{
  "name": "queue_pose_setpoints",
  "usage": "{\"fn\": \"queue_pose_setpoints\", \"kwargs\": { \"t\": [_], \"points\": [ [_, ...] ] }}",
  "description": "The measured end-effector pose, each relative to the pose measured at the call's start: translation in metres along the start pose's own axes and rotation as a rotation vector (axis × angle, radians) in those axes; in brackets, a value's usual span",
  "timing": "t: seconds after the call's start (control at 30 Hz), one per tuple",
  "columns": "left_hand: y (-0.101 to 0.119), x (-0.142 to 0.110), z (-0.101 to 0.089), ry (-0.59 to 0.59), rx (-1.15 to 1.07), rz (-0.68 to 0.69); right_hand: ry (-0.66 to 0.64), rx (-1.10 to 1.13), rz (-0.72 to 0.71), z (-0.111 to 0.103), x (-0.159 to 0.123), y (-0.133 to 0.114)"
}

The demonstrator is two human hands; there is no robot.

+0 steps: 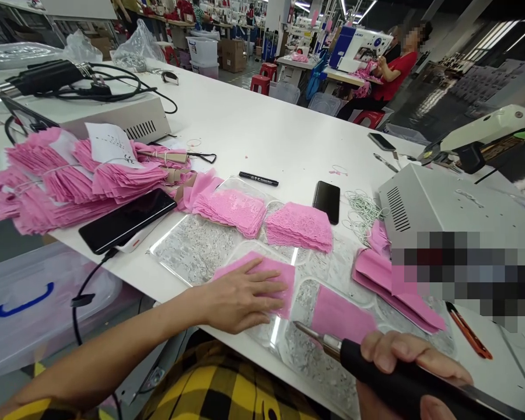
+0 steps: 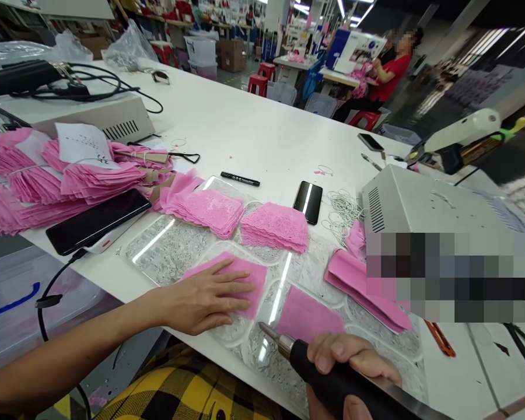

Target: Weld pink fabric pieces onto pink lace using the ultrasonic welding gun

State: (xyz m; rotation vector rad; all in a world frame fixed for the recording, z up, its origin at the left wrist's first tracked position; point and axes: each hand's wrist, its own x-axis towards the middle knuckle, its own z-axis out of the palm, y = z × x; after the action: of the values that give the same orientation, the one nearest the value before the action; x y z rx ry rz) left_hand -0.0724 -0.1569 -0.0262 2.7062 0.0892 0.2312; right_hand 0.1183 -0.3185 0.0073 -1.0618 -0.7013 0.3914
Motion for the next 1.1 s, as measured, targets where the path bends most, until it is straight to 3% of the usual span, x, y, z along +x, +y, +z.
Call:
{"fn": "queue_pose_setpoints", "kwargs": {
  "t": [0.63, 1.1],
  "points": [
    [-0.001, 0.000, 0.015, 0.058, 0.040, 0.042, -0.003, -0.061, 0.027, 0.008, 0.003, 0.003],
    [-0.001, 0.000, 0.018, 0.098, 0.073, 0.022, -0.009, -0.041, -0.034, 0.009, 0.004, 0.006]
  ]
}}
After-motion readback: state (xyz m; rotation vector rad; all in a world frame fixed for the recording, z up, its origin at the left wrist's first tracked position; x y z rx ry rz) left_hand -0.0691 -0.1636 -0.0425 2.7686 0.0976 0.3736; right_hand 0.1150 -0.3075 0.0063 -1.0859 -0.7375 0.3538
